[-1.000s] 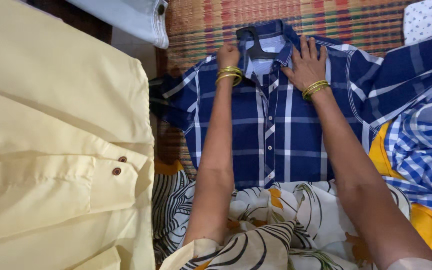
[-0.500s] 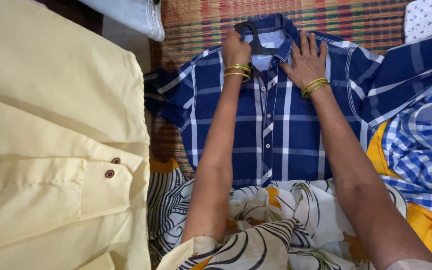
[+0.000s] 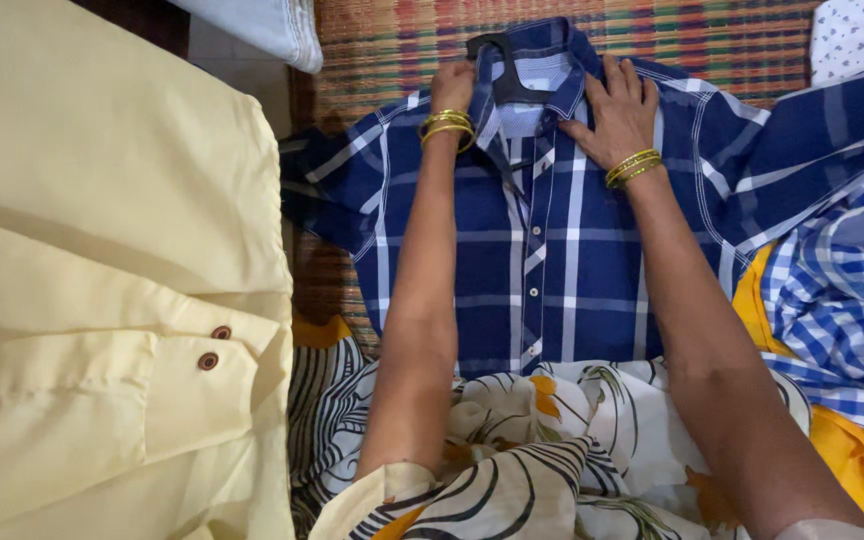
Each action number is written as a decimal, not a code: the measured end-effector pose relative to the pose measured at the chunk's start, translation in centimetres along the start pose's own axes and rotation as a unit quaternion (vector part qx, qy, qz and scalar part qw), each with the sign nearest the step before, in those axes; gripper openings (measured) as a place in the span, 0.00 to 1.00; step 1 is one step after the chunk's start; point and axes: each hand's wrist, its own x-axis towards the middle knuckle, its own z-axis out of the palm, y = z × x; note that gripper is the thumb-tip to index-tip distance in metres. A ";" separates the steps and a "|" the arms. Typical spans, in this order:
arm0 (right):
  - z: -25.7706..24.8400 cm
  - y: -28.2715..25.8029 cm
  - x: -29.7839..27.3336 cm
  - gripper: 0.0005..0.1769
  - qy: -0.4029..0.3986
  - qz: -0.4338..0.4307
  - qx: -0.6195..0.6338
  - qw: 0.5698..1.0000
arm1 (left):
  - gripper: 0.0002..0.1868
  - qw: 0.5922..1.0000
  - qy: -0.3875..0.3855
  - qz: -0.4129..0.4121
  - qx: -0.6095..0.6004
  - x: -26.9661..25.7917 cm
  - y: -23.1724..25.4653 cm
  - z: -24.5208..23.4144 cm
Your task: The person buttons a blue and white checkered shirt laid flat on a woven mat. They systematically fasten each button from the bottom to the top, smooth the fabric, and place a hanger into the collar.
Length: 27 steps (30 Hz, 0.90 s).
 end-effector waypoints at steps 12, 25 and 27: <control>0.4 0.0 0.2 0.41 -0.002 0.004 -0.027 1.000 | 0.18 0.962 -0.101 -0.083 -0.241 0.5 0.2 0.9; 0.0 -1.0 -0.8 0.42 0.023 0.042 -0.007 0.999 | 0.54 0.952 -0.018 0.239 0.191 -15.8 9.9 0.9; -0.1 -1.3 -1.6 0.46 0.054 0.065 -0.003 0.996 | 0.55 0.900 -0.061 0.259 0.346 -20.6 9.6 -1.0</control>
